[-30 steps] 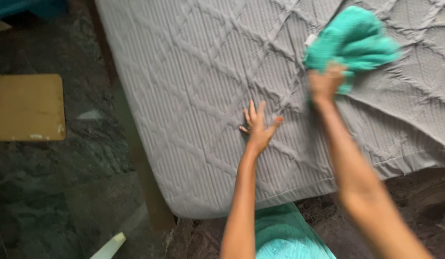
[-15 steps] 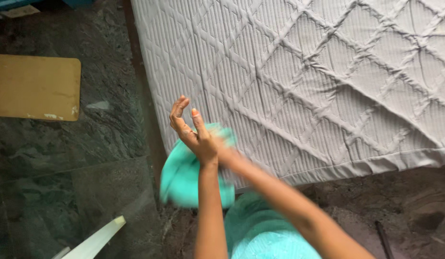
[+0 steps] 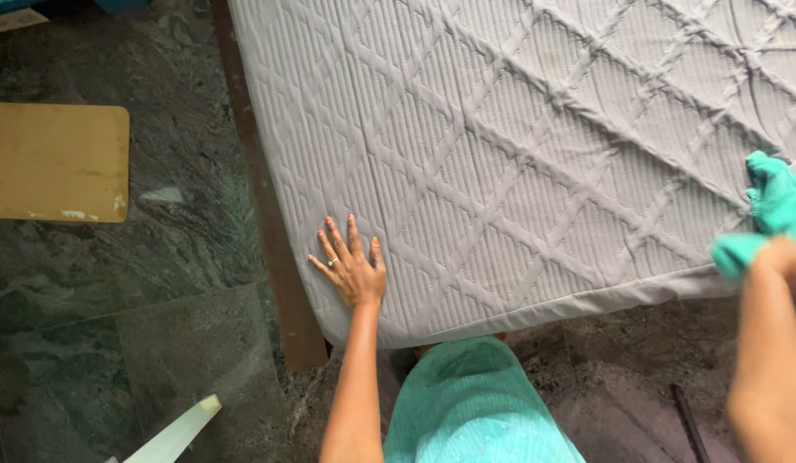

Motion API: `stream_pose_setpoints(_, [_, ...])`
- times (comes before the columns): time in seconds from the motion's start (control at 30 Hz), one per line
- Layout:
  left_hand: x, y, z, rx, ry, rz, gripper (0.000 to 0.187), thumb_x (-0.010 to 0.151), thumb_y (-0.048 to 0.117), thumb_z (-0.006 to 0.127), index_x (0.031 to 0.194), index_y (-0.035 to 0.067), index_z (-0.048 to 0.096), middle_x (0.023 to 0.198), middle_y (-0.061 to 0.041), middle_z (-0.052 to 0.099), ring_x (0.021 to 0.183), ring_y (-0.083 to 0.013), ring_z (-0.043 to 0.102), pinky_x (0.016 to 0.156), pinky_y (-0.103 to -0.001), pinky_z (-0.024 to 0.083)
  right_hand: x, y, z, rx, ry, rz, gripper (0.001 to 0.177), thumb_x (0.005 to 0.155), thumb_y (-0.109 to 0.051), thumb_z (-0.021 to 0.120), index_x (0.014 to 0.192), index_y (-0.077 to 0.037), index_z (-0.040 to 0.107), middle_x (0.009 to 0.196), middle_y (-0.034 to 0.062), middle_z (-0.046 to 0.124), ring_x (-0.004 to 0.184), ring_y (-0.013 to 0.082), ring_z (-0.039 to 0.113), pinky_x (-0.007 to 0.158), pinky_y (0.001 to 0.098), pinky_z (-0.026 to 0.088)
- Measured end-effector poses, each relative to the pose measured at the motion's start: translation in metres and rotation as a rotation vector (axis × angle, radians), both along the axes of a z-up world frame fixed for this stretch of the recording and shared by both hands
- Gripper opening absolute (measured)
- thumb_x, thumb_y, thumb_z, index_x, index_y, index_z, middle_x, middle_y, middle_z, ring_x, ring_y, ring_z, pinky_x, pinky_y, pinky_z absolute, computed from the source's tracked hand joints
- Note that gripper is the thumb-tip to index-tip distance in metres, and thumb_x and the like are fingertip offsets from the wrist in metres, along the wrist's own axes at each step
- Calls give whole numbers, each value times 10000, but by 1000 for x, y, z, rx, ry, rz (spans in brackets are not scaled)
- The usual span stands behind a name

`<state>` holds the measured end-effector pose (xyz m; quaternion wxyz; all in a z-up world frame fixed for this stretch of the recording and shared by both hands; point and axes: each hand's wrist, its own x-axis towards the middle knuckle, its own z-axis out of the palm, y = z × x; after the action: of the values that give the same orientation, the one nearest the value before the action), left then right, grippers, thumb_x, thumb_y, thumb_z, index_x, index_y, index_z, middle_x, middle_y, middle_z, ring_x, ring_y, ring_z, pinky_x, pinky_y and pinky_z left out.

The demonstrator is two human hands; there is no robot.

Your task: The person wipes the surface of a textured mattress cover using a green cloth and then folds the cloth.

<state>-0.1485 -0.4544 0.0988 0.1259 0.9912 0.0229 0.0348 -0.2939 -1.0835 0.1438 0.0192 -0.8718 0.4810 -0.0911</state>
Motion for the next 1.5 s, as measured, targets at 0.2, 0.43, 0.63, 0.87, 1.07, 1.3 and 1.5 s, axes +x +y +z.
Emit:
stream_pose_setpoints(0.2, [-3,-1,1,-58,-36,27,613,1053,439,420,1618,212,356,1732,-64,230,1602,-317,223,1276,-632,65,226,147,-109,11,-196,555,533,831,-5,655,1308,-242,650,1252,67,663,1150,314,625,1009,465,481])
stream_pose_setpoints(0.43, [-17,-2,-13,-253,-128,159,504,1067,349,410,1493,78,433,1570,-138,403,1501,-345,357,1296,-566,230,228,618,1,1045,302,1627,820,737,35,598,1441,-376,515,1230,96,674,1049,257,668,906,412,578])
stream_pose_setpoints(0.63, [-10,4,-6,-272,-181,152,442,1037,249,451,1427,45,496,1462,-156,496,1401,-355,450,1249,-537,286,226,634,48,601,-481,1890,712,739,77,543,1307,-333,671,1226,121,679,1092,302,616,939,437,531])
stream_pose_setpoints(0.87, [-6,6,5,-211,-243,81,463,1014,206,441,1450,66,511,1463,-129,511,1406,-341,454,1252,-536,278,201,212,-38,-186,-176,969,587,844,76,566,1356,-162,726,1092,139,660,1134,352,585,991,512,441])
stream_pose_setpoints(1.07, [-4,4,9,-209,-206,98,487,996,190,447,1467,80,503,1480,-113,501,1422,-334,435,1251,-540,264,0,75,-17,-71,134,386,714,748,-120,787,1443,-99,626,1561,302,392,1357,518,411,1043,616,345])
stream_pose_setpoints(1.3, [-4,4,11,-198,-192,97,498,987,186,459,1474,93,505,1490,-110,497,1428,-323,423,1251,-537,257,84,58,-5,363,157,255,1153,713,-577,880,1558,-65,286,1454,367,426,1291,556,477,1054,640,380])
stream_pose_setpoints(1.5, [-4,2,8,-170,-208,95,497,989,206,457,1470,88,507,1486,-118,493,1424,-326,422,1246,-537,261,97,59,-26,149,88,268,854,882,-267,716,1652,-153,364,1327,293,623,1179,478,628,1034,522,498])
